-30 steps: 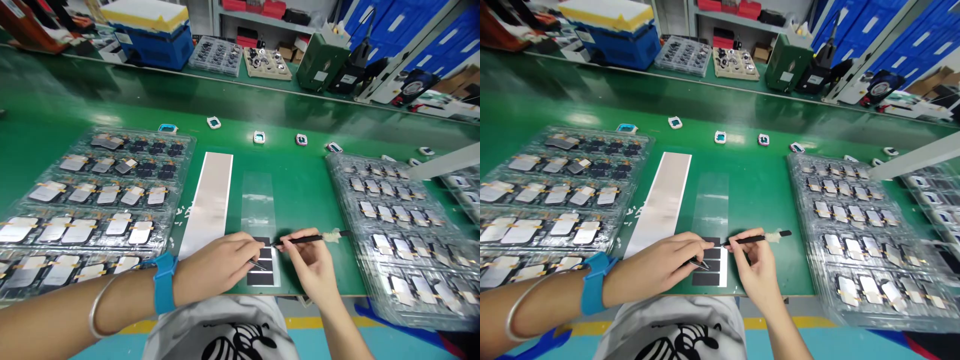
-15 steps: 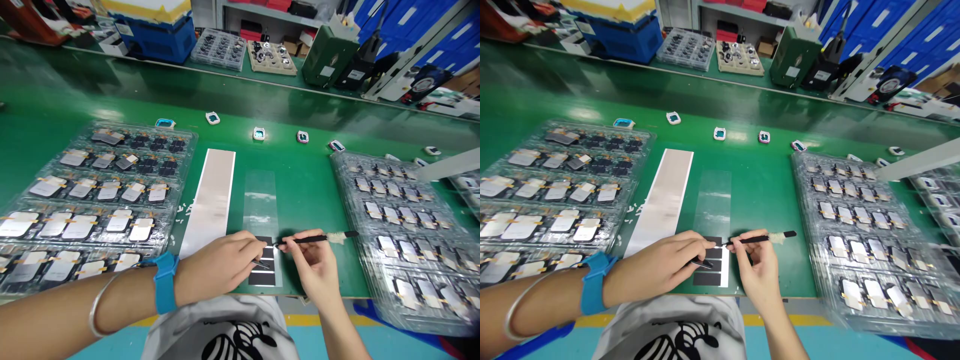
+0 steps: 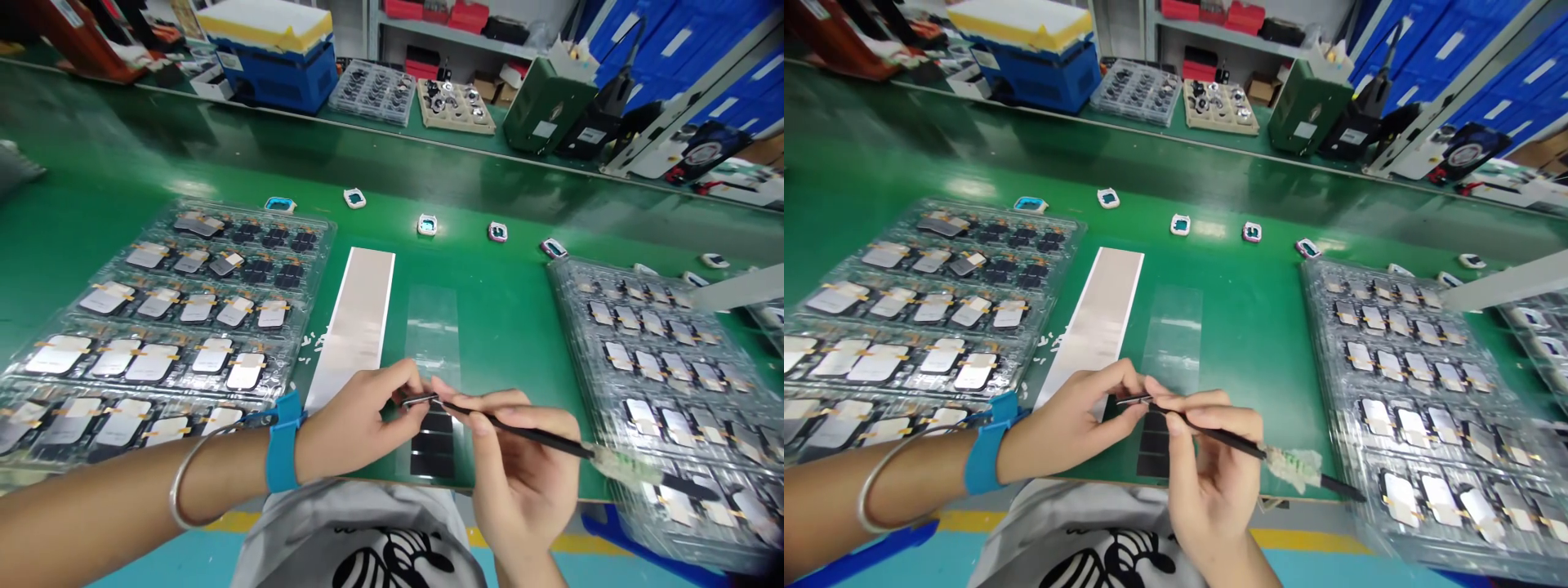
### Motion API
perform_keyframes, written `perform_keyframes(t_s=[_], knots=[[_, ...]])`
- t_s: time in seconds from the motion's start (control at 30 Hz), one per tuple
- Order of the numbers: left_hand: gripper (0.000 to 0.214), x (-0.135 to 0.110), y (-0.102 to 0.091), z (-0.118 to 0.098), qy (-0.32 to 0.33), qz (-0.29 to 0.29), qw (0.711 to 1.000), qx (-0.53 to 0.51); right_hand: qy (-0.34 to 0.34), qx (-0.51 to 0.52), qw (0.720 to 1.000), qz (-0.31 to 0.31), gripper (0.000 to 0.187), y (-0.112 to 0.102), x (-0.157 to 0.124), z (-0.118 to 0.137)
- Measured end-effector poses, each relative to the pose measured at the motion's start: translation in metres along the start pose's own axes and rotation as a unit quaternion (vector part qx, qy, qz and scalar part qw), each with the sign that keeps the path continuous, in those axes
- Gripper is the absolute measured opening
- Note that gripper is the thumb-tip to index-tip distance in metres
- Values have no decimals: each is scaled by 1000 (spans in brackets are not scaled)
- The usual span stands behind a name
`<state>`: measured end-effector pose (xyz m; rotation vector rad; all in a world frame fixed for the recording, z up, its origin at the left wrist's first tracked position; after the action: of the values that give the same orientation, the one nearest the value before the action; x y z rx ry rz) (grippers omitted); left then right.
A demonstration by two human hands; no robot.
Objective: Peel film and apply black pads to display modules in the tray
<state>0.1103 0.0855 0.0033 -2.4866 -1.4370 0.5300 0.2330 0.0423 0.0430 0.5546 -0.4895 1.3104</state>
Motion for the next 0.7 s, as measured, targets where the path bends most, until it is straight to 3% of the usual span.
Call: perform_keyframes(t_s=[0.2, 0.4, 0.7], knots=[[9, 4, -2, 6, -19, 8, 997, -70, 38, -7, 998, -49, 18, -7, -2, -20], [20, 7, -4, 8, -38, -6, 999, 9, 30, -21, 994, -101, 17, -10, -1, -19], [33, 6, -4, 8, -3, -29, 996, 79, -34, -47, 996, -69, 24, 14, -4, -11]])
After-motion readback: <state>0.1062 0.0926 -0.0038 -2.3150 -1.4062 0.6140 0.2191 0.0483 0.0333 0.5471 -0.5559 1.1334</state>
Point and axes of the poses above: each hand's wrist, its own x-axis towards the middle knuckle, its own y-axis out of the palm, z = x × y, the point moved 10 cm from there along x, towards the middle knuckle, and after that the axes turned 14 degrees about -y, right-handed, at the moved point
